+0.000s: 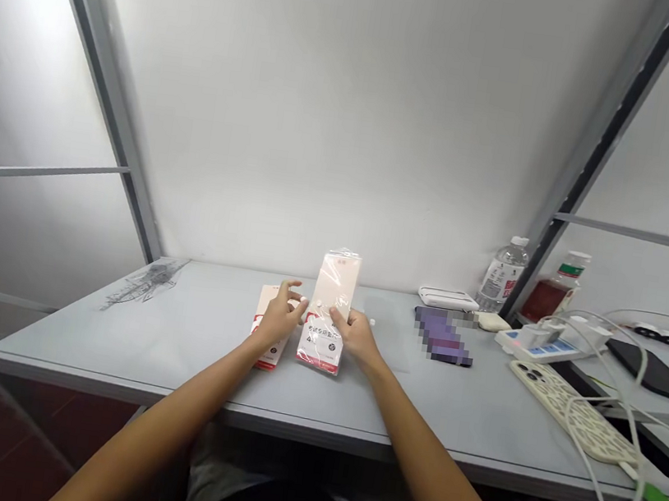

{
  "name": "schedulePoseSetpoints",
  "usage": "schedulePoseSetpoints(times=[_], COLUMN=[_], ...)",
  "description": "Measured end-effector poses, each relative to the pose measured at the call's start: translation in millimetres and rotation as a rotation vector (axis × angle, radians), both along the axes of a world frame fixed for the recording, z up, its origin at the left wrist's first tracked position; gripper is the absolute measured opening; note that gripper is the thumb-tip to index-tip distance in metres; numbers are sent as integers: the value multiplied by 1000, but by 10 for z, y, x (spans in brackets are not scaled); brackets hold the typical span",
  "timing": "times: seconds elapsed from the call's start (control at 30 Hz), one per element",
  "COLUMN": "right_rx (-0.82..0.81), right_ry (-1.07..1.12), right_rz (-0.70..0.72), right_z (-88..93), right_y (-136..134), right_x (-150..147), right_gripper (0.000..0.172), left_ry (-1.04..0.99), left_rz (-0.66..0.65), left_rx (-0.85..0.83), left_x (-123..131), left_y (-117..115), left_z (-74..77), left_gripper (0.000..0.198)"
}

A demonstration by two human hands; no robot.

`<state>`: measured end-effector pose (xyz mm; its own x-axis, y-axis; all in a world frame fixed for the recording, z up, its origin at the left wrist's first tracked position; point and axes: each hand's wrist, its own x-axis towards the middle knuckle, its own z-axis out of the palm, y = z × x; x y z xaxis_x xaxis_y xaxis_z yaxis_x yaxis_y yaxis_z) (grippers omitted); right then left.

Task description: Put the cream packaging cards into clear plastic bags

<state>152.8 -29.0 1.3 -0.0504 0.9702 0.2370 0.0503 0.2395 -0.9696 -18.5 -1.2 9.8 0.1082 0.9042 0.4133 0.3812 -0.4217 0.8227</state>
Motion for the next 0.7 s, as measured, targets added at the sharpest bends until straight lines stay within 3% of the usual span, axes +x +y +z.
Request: schedulePoseSetpoints(times=[0.07,0.17,0.43,0.7], right_rx=[-1,13,55,57], right_ry=[44,86,44,41], right_rz=[17,28,24,28], right_z=[-19,-30,9,30], right_y=[21,33,-11,-30], right_x=[5,4,-1,-5], right_gripper=[40,43,45,43], left_ry=[-42,-50,-95,-91], left_rz=[-29,-117,-302,-320], left_rx=[48,73,-73,-103], left_x=[12,26,47,27], left_y=[-18,-39,-24,-18], left_z=[13,33,19,22], left_gripper=[38,25,34,35])
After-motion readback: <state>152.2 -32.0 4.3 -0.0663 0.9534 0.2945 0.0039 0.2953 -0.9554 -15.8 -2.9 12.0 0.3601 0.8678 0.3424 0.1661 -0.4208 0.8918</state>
